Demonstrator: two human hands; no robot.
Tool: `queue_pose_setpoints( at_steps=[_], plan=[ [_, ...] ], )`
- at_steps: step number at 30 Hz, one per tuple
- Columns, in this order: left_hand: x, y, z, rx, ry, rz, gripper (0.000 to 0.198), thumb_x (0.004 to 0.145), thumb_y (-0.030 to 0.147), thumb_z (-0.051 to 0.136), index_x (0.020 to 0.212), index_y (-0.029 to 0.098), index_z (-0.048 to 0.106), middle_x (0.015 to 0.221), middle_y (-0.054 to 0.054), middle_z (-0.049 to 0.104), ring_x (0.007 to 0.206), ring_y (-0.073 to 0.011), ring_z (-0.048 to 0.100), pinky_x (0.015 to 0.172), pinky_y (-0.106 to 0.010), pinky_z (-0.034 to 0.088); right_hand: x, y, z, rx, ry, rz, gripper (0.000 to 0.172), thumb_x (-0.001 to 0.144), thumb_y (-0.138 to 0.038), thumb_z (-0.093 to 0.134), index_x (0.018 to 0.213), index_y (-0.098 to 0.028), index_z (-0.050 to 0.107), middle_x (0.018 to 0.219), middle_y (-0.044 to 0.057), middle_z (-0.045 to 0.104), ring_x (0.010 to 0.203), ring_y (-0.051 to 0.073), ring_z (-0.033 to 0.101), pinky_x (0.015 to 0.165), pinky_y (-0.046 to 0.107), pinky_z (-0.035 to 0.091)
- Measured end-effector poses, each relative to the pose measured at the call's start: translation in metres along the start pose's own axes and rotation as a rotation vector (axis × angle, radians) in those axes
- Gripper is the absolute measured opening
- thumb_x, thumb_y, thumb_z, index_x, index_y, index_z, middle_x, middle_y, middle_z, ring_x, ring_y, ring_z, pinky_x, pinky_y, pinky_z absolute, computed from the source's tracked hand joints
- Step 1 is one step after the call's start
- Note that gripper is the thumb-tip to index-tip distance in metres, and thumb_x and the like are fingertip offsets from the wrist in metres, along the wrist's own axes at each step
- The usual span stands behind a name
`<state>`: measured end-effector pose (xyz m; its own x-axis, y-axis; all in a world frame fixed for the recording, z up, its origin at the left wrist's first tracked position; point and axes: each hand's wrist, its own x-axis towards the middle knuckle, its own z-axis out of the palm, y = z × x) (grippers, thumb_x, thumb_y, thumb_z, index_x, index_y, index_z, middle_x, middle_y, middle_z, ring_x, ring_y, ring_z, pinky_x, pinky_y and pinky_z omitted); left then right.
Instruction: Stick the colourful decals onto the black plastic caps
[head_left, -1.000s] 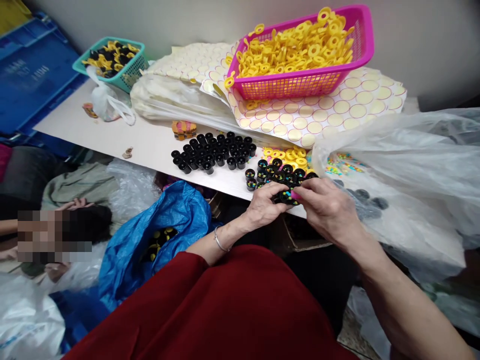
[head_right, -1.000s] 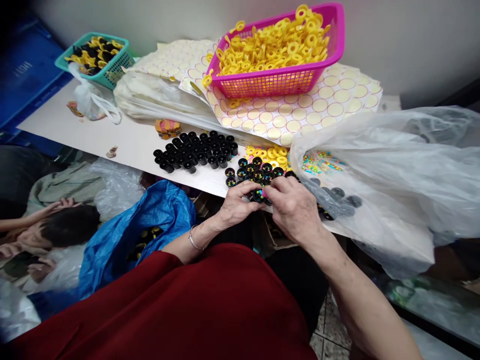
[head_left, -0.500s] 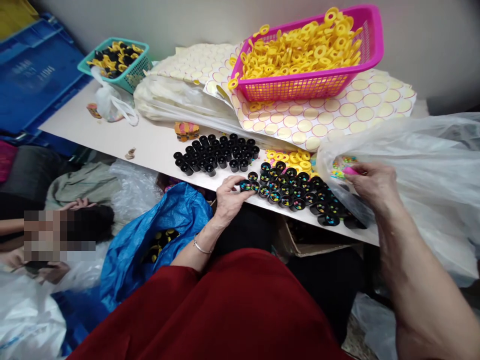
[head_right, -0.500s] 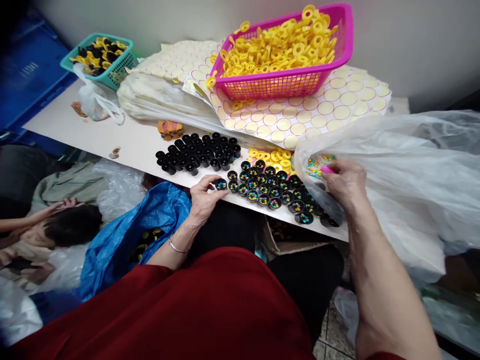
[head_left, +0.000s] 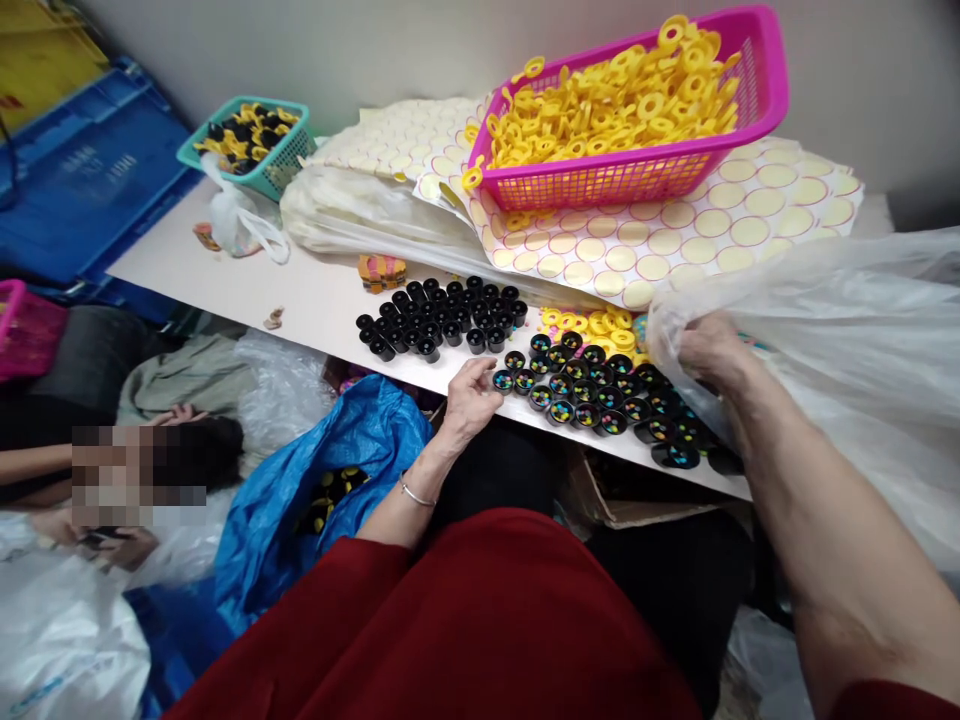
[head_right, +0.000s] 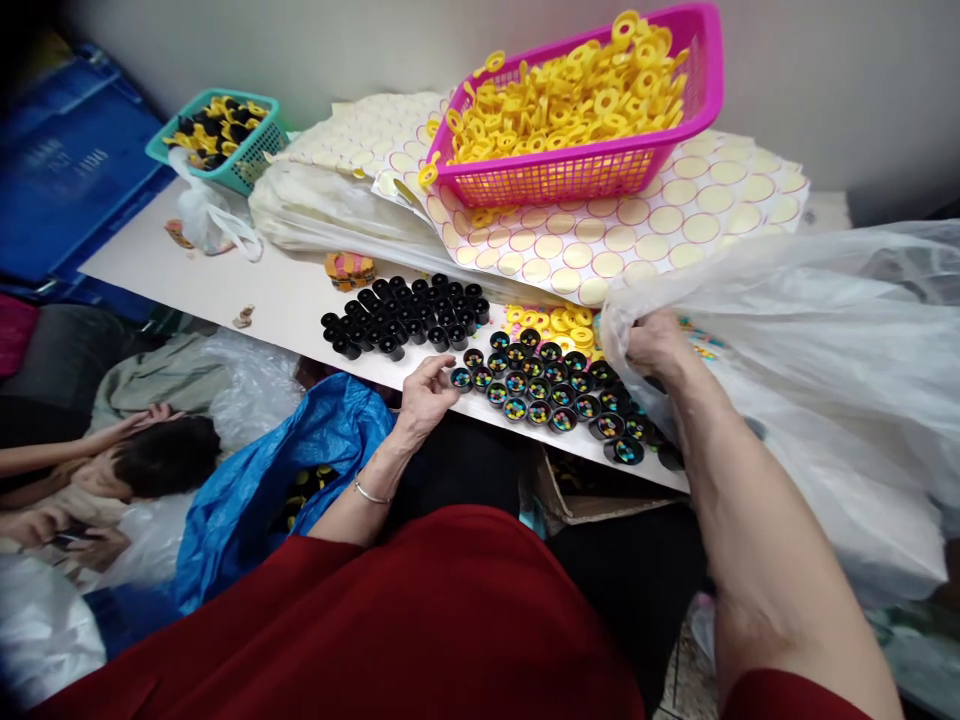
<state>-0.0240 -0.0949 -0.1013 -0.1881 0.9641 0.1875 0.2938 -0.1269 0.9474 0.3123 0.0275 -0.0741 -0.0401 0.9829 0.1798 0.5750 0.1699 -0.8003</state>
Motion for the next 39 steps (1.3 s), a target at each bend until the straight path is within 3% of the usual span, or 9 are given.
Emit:
queue_pose_setpoints(
  at_steps=[3, 7, 11, 14, 19, 24, 28, 33, 39],
  plan=[
    [0.014, 0.002, -0.010, 0.066, 0.158, -0.005, 0.031, 0.068, 0.018, 0.066, 0.099, 0.016, 0.069, 0.093, -0.001, 0.062, 0.060, -0.0065, 0.046, 0.057, -0.021, 0.042, -0.014, -0.002, -0.012, 0.134, 0.005, 0.189, 0.021, 0.071, -0.019, 0.071, 0.055, -0.017, 0.058, 0.051, 0.000, 0.055, 0.057, 0.012, 0.054, 0.057, 0.026, 0.045],
    [0.037, 0.002, -0.012, 0.280, 0.279, 0.050, 0.026, 0.075, 0.027, 0.071, 0.099, 0.017, 0.068, 0.094, -0.003, 0.062, 0.067, -0.0115, 0.053, 0.069, -0.027, 0.048, -0.035, -0.003, -0.027, 0.455, 0.147, 0.377, 0.025, 0.052, -0.020, 0.084, 0.059, -0.020, 0.059, 0.058, 0.003, 0.061, 0.052, 0.015, 0.056, 0.054, 0.033, 0.049],
    [0.051, -0.001, -0.005, 0.482, 0.202, 0.135, 0.024, 0.077, 0.024, 0.068, 0.100, 0.018, 0.067, 0.103, -0.009, 0.064, 0.091, -0.0218, 0.062, 0.080, -0.031, 0.050, -0.056, -0.012, -0.034, 0.514, 0.260, 0.273, 0.028, 0.044, -0.024, 0.087, 0.060, -0.020, 0.064, 0.080, 0.008, 0.069, 0.075, 0.021, 0.065, 0.071, 0.038, 0.055],
    [0.054, -0.002, -0.003, 0.560, 0.161, 0.151, 0.021, 0.077, 0.020, 0.064, 0.098, 0.019, 0.067, 0.104, -0.010, 0.066, 0.091, -0.0229, 0.062, 0.079, -0.032, 0.050, -0.073, -0.024, -0.037, 0.451, 0.353, 0.234, 0.027, 0.046, -0.026, 0.086, 0.062, -0.020, 0.065, 0.092, 0.007, 0.071, 0.090, 0.023, 0.066, 0.082, 0.040, 0.054],
    [0.043, 0.020, -0.007, 0.454, 0.268, 0.192, 0.030, 0.073, 0.023, 0.067, 0.102, 0.020, 0.066, 0.095, -0.005, 0.067, 0.079, -0.0184, 0.059, 0.079, -0.033, 0.050, -0.097, -0.067, -0.034, 0.420, 0.303, 0.154, 0.026, 0.054, -0.031, 0.084, 0.071, -0.022, 0.066, 0.077, 0.000, 0.067, 0.073, 0.019, 0.064, 0.071, 0.037, 0.055],
    [0.012, 0.060, 0.008, 0.194, -0.006, 0.317, 0.051, 0.067, 0.024, 0.075, 0.116, 0.020, 0.063, 0.096, -0.003, 0.069, 0.087, -0.0174, 0.062, 0.079, -0.030, 0.052, -0.115, -0.128, -0.013, 0.350, 0.046, 0.051, 0.020, 0.069, -0.035, 0.079, 0.082, -0.024, 0.070, 0.078, 0.000, 0.068, 0.070, 0.018, 0.063, 0.069, 0.035, 0.054],
    [-0.010, 0.075, 0.027, 0.085, -0.235, 0.360, 0.050, 0.070, 0.021, 0.072, 0.119, 0.019, 0.062, 0.092, -0.001, 0.069, 0.083, -0.0162, 0.063, 0.078, -0.029, 0.052, -0.122, -0.148, 0.006, 0.159, -0.144, -0.179, 0.007, 0.084, -0.032, 0.067, 0.088, -0.027, 0.070, 0.085, 0.002, 0.070, 0.078, 0.020, 0.065, 0.075, 0.037, 0.055],
    [-0.021, 0.076, 0.038, 0.092, -0.341, 0.363, 0.049, 0.073, 0.022, 0.069, 0.121, 0.019, 0.062, 0.101, -0.004, 0.071, 0.089, -0.0188, 0.066, 0.083, -0.032, 0.055, -0.128, -0.145, 0.011, -0.256, -0.205, -0.435, 0.017, 0.094, -0.024, 0.053, 0.090, -0.023, 0.069, 0.089, 0.006, 0.066, 0.082, 0.021, 0.060, 0.074, 0.035, 0.050],
    [-0.024, 0.078, 0.048, 0.045, -0.361, 0.357, 0.047, 0.072, 0.020, 0.071, 0.119, 0.018, 0.062, 0.102, -0.005, 0.070, 0.091, -0.0185, 0.066, 0.084, -0.032, 0.055, -0.135, -0.165, 0.004, -0.771, -0.216, -0.676, 0.026, 0.088, -0.008, 0.049, 0.097, -0.017, 0.071, 0.085, 0.011, 0.063, 0.082, 0.025, 0.051, 0.074, 0.038, 0.042]
  ],
)
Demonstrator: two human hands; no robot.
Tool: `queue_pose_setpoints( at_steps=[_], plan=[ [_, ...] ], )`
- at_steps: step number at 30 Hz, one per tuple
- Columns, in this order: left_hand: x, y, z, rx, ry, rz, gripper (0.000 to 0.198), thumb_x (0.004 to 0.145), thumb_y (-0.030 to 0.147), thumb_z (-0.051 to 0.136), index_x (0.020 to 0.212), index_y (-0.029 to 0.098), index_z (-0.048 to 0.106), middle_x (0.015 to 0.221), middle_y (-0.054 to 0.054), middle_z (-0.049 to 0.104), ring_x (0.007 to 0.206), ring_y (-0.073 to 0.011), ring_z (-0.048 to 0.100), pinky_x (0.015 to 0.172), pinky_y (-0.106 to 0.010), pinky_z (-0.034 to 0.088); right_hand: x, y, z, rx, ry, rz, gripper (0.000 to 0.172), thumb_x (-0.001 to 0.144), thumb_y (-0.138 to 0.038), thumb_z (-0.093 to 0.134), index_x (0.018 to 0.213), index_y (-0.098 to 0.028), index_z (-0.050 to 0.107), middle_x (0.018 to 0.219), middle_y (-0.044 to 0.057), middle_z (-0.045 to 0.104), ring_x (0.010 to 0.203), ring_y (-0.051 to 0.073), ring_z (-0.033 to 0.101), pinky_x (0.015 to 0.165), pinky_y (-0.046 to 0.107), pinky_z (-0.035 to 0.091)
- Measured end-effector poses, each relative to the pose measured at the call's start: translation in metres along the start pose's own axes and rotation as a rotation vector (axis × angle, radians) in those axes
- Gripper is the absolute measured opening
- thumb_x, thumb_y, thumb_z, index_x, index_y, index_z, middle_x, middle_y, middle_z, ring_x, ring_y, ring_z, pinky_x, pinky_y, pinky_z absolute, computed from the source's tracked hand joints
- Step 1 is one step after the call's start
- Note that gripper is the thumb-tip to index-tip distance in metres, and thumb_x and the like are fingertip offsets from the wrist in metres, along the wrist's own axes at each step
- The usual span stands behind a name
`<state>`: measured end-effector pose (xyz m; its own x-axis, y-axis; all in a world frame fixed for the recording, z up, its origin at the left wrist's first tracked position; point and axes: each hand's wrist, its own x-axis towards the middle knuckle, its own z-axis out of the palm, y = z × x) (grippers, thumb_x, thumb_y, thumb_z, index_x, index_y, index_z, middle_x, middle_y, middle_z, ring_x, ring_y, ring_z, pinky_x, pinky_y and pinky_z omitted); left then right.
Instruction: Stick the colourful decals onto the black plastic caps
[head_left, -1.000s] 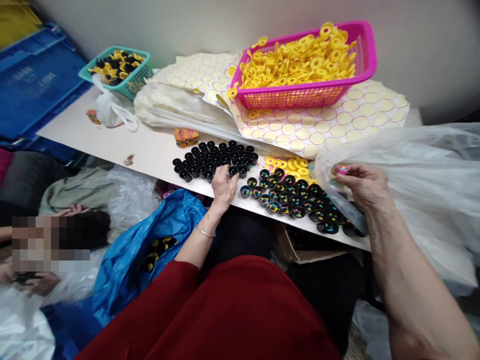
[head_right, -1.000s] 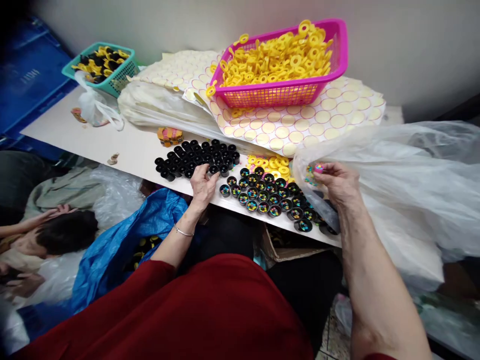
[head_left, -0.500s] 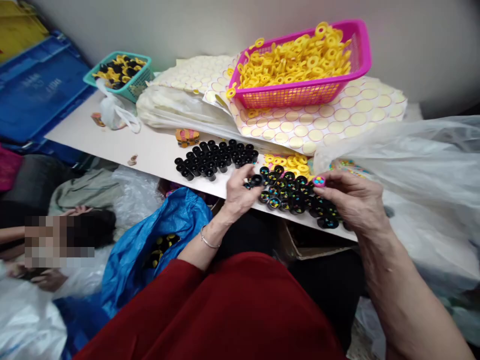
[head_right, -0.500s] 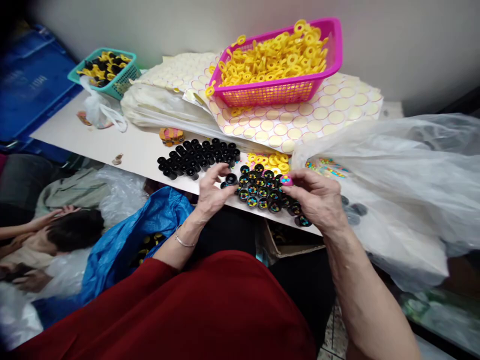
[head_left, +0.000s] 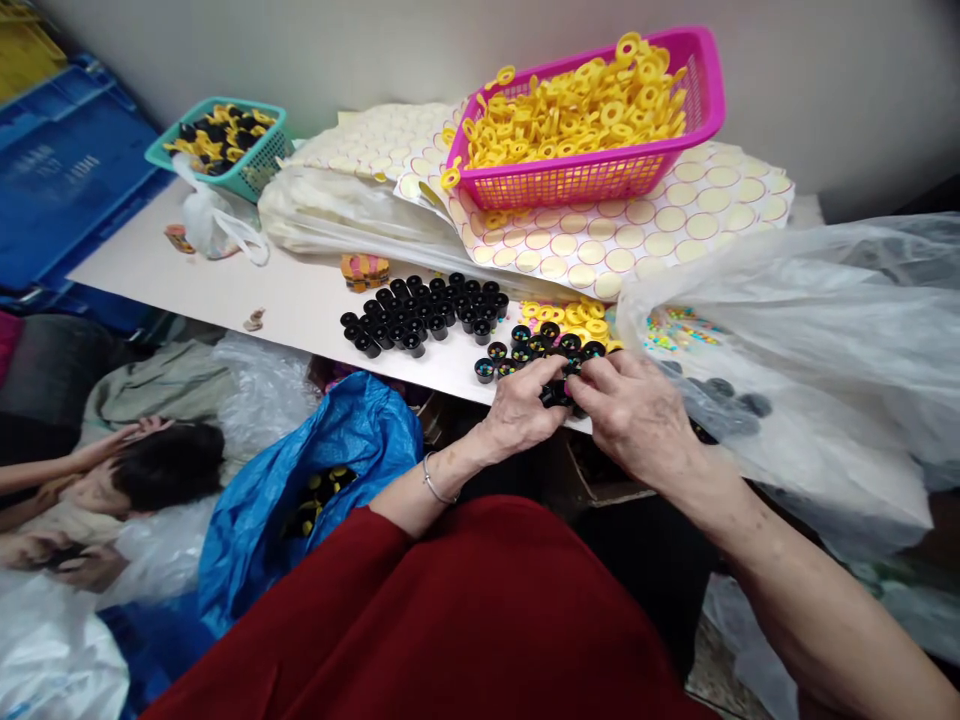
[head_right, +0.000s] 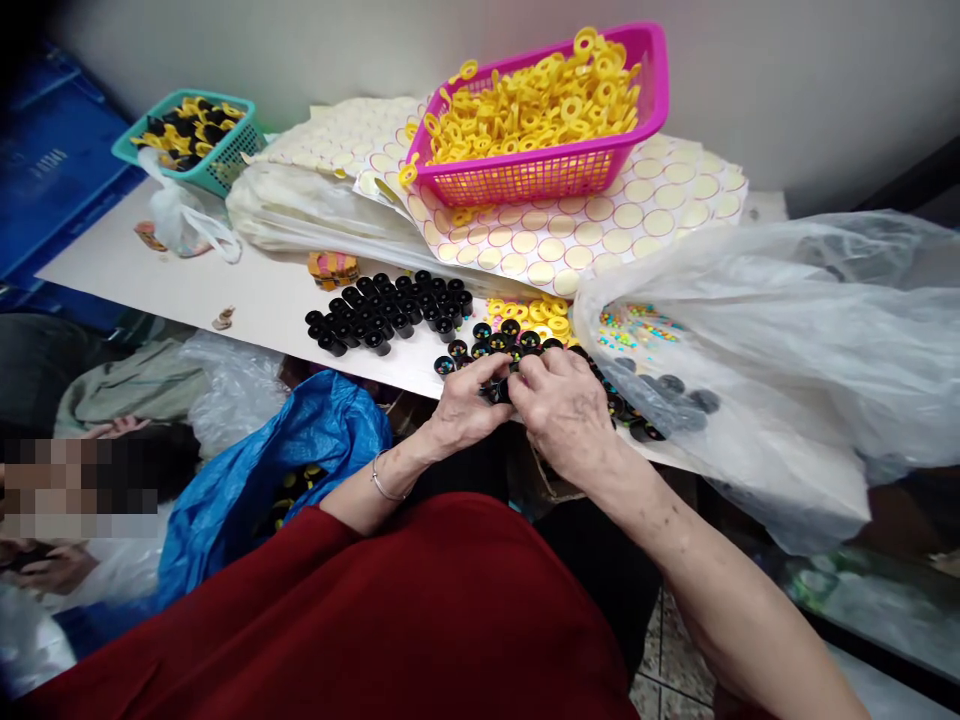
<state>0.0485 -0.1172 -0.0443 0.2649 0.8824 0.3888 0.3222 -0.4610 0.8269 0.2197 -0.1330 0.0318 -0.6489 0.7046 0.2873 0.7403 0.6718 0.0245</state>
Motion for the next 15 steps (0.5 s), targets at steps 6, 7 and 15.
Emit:
queue_pose_setpoints(
  at_steps=[6, 7, 15],
  plan=[
    [0.002, -0.005, 0.003, -0.071, 0.037, 0.004, 0.043, 0.071, 0.021, 0.076, 0.112, 0.018, 0.066, 0.094, -0.003, 0.069, 0.085, -0.0162, 0.065, 0.079, -0.031, 0.055, -0.002, 0.009, 0.003, 0.100, 0.108, -0.034, 0.028, 0.090, -0.008, 0.047, 0.099, -0.020, 0.070, 0.091, 0.009, 0.066, 0.084, 0.023, 0.053, 0.075, 0.036, 0.044],
    [0.002, -0.007, 0.003, -0.079, 0.033, 0.001, 0.043, 0.070, 0.022, 0.077, 0.112, 0.018, 0.067, 0.094, -0.003, 0.069, 0.084, -0.0161, 0.065, 0.078, -0.031, 0.055, -0.003, 0.011, 0.005, 0.154, 0.147, -0.015, 0.025, 0.092, -0.011, 0.048, 0.098, -0.021, 0.071, 0.091, 0.009, 0.066, 0.082, 0.023, 0.053, 0.073, 0.035, 0.045],
    [-0.002, -0.019, -0.029, 0.016, 0.218, 0.017, 0.035, 0.070, 0.026, 0.081, 0.103, 0.019, 0.072, 0.097, -0.005, 0.070, 0.087, -0.0167, 0.064, 0.076, -0.030, 0.053, -0.019, 0.049, 0.015, 0.700, 0.470, 0.619, 0.013, 0.078, -0.035, 0.074, 0.087, -0.025, 0.075, 0.086, 0.004, 0.070, 0.079, 0.022, 0.065, 0.080, 0.040, 0.053]
  ],
)
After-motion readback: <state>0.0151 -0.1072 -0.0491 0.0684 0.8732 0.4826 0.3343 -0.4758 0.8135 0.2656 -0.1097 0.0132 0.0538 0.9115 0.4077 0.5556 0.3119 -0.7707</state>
